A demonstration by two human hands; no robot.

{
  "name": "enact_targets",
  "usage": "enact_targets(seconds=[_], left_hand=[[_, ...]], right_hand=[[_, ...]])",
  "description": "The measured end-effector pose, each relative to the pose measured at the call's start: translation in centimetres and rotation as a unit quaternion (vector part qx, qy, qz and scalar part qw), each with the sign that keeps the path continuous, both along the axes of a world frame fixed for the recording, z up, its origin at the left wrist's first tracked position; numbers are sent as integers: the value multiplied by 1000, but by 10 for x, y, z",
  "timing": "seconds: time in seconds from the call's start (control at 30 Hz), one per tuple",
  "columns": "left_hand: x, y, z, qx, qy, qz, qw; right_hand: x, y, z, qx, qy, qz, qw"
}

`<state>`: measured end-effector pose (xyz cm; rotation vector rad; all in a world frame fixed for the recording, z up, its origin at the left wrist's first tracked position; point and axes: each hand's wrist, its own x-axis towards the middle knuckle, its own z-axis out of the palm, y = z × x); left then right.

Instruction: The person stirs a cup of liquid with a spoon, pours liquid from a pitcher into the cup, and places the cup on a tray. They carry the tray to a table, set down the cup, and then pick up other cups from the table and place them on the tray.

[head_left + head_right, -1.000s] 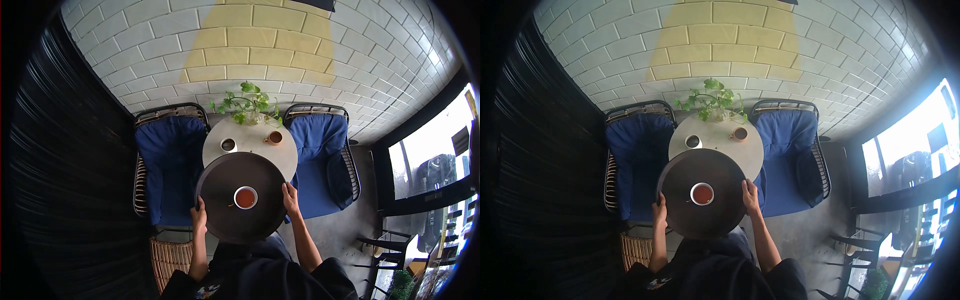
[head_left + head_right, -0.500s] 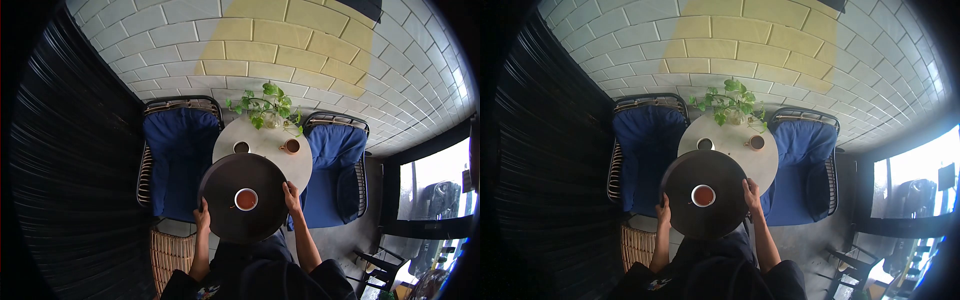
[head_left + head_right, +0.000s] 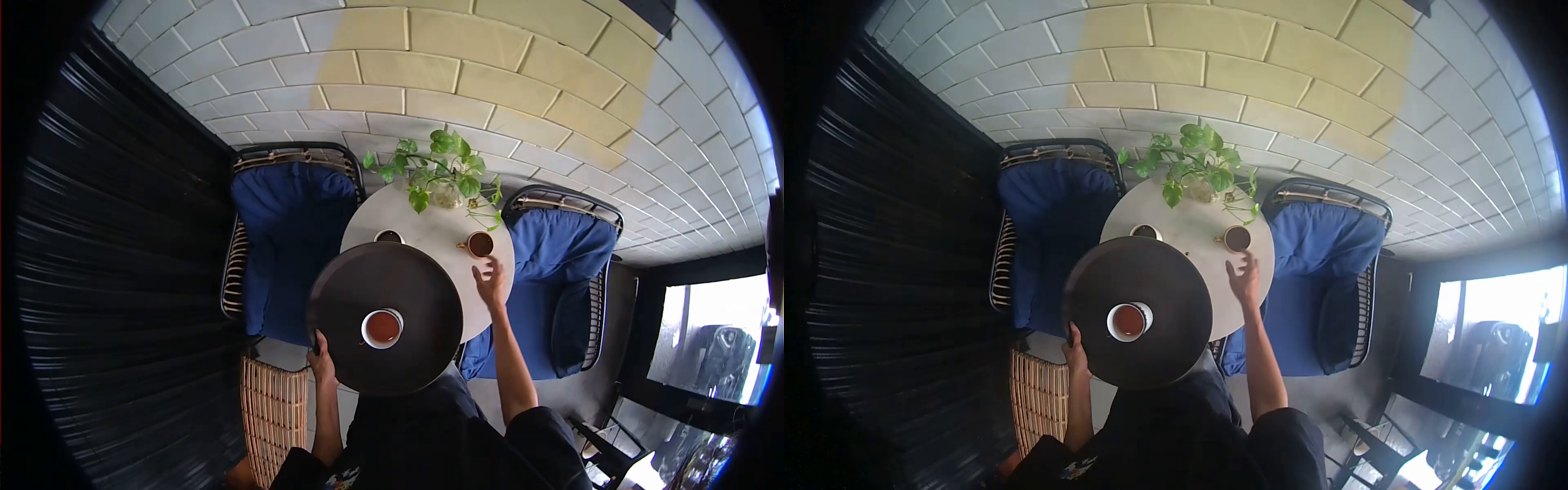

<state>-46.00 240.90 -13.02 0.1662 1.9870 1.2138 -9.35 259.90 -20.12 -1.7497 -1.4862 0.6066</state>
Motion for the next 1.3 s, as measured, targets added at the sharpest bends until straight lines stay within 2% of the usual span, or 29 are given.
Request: enact_targets(seconds=[0.03,0.13,0.17,0.27,0.4,0.53,0.6,0.67,0.97,1.2,1.3], left_hand=[[2,-1,6,-4,4,8,1000],[17,-7,18,-3,-43,44,998],[20,-9,18,16,-24,50,998],[33,-11,33,47,-8,73,996],[37,-23,26,101,-54,85,990],[45,-26,25,107,-36,113,987],[46,-30,20,91,-54,92,990],[42,-36,8,89,-54,82,991],[48,-25,28,81,-46,77,993],[51,-20,25,54,-43,79,994],[50,-17,20,57,-46,75,994]], right_hand=[[7,12,-6,-63,-12,-13,998],[18,39,-30,-23,-95,28,995],[20,48,-33,-77,-111,43,990],[23,63,-53,-82,-117,68,987],[12,71,-44,-75,-123,52,988],[9,68,-38,-74,-140,53,986],[10,61,-33,-70,-132,53,987],[11,50,-25,-111,-126,65,984],[17,3,-4,-119,-101,104,982],[29,-1,-17,-121,-86,143,979],[34,0,-1,-169,-178,172,954]])
